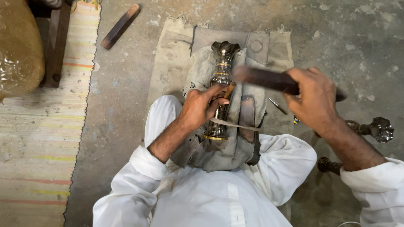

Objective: The person sits cross-legged on the floor with an ornate brass vase braced against a cloth pad on their lap. They hold a small chisel against the vase surface and repeatedly strike it with a wooden mallet, repositioning the chisel and rotating the vase to work different areas of the pattern.

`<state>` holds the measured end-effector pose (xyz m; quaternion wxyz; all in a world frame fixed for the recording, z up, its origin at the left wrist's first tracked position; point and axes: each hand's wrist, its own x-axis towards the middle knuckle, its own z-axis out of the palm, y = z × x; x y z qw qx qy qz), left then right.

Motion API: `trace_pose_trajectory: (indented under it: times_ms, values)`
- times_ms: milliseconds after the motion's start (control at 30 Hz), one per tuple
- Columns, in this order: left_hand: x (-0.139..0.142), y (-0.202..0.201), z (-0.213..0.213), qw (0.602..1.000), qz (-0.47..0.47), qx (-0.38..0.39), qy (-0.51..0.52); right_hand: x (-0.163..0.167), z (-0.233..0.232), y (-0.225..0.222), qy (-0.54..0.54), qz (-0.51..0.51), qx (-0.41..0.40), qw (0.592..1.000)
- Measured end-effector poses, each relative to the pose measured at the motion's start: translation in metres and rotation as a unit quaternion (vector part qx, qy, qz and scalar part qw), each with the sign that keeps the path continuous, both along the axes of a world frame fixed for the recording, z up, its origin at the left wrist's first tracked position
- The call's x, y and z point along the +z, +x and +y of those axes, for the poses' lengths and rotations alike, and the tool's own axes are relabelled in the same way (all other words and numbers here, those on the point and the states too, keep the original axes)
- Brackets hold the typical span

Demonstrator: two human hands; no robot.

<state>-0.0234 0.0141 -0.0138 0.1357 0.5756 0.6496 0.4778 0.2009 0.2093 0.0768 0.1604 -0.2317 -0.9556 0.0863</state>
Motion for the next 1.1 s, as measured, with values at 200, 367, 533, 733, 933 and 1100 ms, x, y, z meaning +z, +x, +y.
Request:
trace_pose_trajectory:
  times_ms: [200,367,533,733,933,1100]
  values:
    - [0.000,-0.001,0.000,1.000,0.014,0.003,0.003,0.002,0.000,0.002,0.025,-0.006,0.007,1.000]
    - [-0.001,-0.001,0.000,1.000,0.007,0.005,-0.011,-0.002,0.000,0.002,0.117,-0.025,0.034,0.992]
    - [0.000,-0.001,0.002,1.000,0.007,-0.007,-0.007,-0.006,0.005,0.005,-0.002,0.016,-0.002,1.000]
    - [0.001,-0.003,0.001,0.999,0.009,-0.021,0.025,-0.011,0.006,0.009,-0.008,0.033,-0.004,0.999]
    - [-0.001,-0.004,0.001,0.999,0.021,-0.023,0.026,-0.006,0.003,0.010,-0.014,0.024,-0.028,0.999]
    - [-0.005,-0.006,0.001,0.999,0.023,-0.027,0.018,0.001,-0.004,0.009,0.039,0.006,-0.035,0.999]
